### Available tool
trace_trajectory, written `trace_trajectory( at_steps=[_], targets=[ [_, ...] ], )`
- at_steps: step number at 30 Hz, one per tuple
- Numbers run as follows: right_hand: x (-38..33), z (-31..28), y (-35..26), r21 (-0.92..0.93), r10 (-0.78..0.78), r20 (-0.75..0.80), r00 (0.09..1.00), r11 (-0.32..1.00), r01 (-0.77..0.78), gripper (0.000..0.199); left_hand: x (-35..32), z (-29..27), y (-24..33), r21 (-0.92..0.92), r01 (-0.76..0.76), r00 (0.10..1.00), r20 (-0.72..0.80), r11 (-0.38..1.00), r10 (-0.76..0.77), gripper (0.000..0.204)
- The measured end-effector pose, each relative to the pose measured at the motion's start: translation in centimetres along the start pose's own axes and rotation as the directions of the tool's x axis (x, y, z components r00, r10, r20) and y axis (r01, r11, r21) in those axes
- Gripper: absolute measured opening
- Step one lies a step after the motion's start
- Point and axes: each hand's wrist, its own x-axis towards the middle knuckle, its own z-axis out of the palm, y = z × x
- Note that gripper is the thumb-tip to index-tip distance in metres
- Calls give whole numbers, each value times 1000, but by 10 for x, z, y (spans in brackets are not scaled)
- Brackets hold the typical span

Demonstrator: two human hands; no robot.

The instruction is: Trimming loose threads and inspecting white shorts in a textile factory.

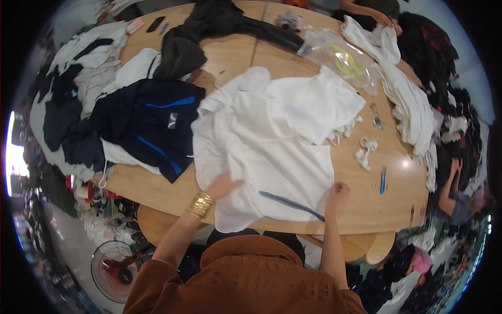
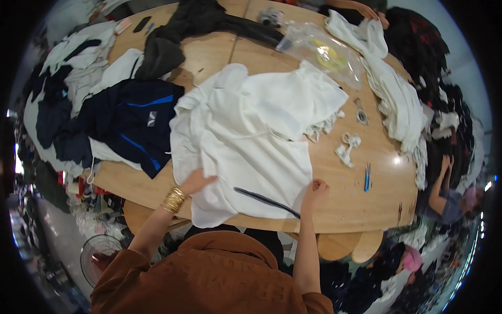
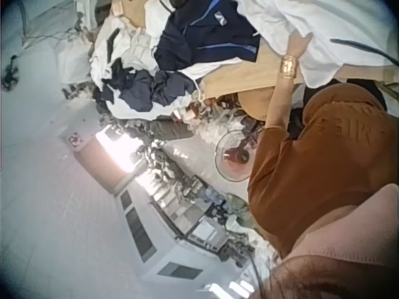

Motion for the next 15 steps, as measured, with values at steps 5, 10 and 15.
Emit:
trace_trajectory(
  at_steps=[5,10,15],
  targets=[
    [-22,8,-96,291,-463,228,857,872,394,29,-18,81,23,123,33,999,-18,992,-31,50],
    [-76,44,-173,345,-665,497,557,741,576,33,-32,98,35,54,-253,951,195,966,239,68],
    [-79,72,-159,296,-625,532,572,770,565,31,-66,70,20,76,-391,905,212,917,369,63]
  ],
)
